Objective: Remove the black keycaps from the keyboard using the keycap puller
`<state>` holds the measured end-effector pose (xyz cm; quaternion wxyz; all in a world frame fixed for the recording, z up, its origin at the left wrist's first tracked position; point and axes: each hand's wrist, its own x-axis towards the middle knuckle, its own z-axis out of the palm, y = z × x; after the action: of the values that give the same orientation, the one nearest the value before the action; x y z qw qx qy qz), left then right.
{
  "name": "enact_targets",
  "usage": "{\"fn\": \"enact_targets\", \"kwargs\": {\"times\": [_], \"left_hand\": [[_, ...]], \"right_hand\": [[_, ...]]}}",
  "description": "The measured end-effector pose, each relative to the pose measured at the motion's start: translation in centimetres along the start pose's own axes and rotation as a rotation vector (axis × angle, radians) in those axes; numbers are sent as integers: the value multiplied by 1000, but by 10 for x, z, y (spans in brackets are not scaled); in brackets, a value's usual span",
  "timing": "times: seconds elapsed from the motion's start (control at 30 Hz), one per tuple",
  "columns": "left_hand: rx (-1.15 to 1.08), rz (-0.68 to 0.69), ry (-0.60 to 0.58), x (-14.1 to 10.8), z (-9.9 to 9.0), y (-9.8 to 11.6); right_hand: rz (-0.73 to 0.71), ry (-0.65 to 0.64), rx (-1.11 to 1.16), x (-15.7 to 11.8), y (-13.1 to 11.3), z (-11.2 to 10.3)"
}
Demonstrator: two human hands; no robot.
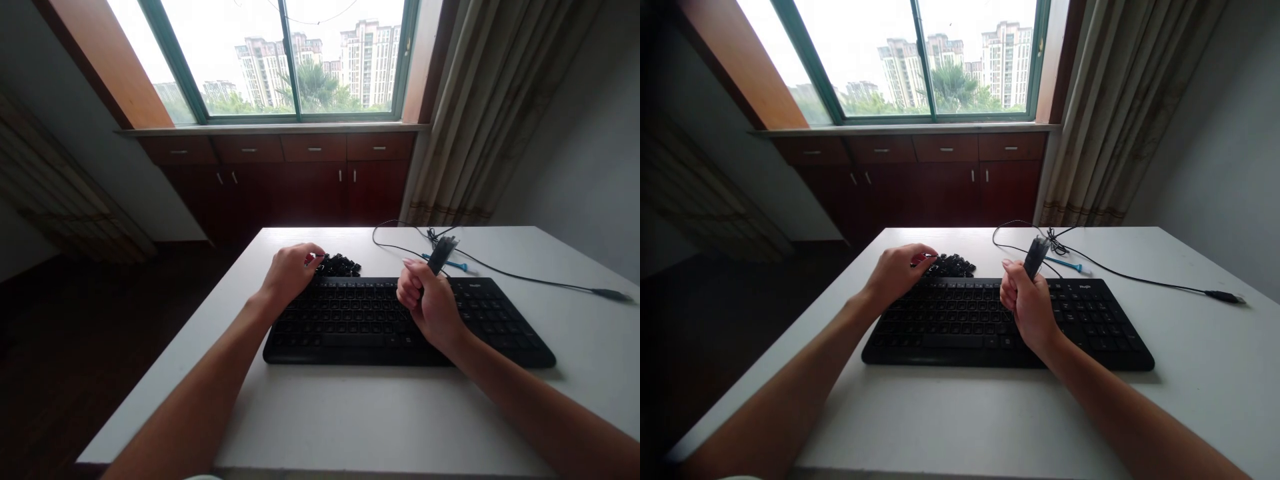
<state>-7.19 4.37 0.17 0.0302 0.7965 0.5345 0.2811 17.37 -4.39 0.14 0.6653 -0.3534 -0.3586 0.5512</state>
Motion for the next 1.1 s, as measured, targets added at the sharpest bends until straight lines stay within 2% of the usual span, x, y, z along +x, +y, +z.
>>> {"fn": "enact_targets", "kwargs": {"times": [0.2,0.47,0.63,0.77,0.87,0.93,1.03,1.1], "left_hand": [[50,-47,0,0,0,-3],[85,-36,-1,0,3,-7],[85,11,24,-1,5,-7],[62,96,84,-3,4,7],[17,214,115,-8,3,25],[-12,374,78,-13,2,39],[-10,649,-77,-22,0,57],[-7,770,-179,-27,1,66]], "right_hand": [[12,1,-2,0,0,0],[22,-6,14,0,-1,-1],[43,-25,11,0,-1,0],[106,-45,-24,-1,-2,1],[154,-51,-48,-2,-3,2],[155,-48,-44,-3,-3,2],[137,-38,-38,-2,-5,2],[127,-28,-54,-1,-6,2]]}}
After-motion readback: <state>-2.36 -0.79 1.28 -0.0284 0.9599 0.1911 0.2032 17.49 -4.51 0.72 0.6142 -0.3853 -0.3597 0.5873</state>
